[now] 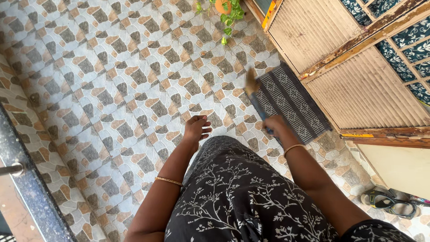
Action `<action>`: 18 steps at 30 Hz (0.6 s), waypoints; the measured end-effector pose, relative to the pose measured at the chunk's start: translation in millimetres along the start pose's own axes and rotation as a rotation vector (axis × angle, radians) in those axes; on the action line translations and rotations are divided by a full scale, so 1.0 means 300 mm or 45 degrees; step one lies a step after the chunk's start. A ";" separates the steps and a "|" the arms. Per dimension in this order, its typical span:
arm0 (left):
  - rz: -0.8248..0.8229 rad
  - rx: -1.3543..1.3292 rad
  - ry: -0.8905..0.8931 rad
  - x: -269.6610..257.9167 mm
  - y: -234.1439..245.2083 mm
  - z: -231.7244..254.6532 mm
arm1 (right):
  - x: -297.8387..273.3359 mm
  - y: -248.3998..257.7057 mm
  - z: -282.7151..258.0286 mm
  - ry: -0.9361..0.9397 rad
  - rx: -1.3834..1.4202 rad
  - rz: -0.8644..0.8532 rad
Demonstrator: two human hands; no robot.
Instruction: The person sweeps the tiled floor of a balcony using a broom, gathering dust and small debris into a pile. They move across the balcony surface while avoiding objects like a floor mat and potted plants.
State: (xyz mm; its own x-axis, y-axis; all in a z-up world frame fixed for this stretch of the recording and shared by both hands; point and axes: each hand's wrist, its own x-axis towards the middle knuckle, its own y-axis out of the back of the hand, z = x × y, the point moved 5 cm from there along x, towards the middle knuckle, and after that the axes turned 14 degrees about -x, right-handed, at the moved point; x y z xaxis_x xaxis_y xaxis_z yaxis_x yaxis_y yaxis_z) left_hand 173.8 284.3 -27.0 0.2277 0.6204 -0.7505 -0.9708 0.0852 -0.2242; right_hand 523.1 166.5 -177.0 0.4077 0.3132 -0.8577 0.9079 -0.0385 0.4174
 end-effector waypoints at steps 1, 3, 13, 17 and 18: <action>0.013 -0.010 0.000 -0.007 0.022 -0.001 | -0.032 -0.052 0.000 -0.009 -0.087 -0.031; 0.031 -0.025 -0.008 -0.022 0.067 -0.002 | -0.118 -0.119 -0.012 0.086 -0.141 -0.149; 0.089 -0.245 -0.003 -0.069 0.315 -0.038 | -0.334 -0.178 -0.044 0.186 0.249 -0.130; 0.064 -0.328 0.007 -0.102 0.408 -0.071 | -0.271 -0.221 0.027 0.048 0.108 0.006; 0.076 -0.325 0.007 -0.110 0.432 -0.076 | -0.260 -0.263 0.050 -0.010 0.100 0.004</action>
State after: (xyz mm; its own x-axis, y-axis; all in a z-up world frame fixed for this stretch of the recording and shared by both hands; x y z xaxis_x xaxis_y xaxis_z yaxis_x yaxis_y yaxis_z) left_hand 42.3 257.1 -45.5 0.1719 0.6140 -0.7703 -0.9322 -0.1515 -0.3288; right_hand 421.2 130.9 -147.6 0.4112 0.3058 -0.8587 0.9113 -0.1142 0.3956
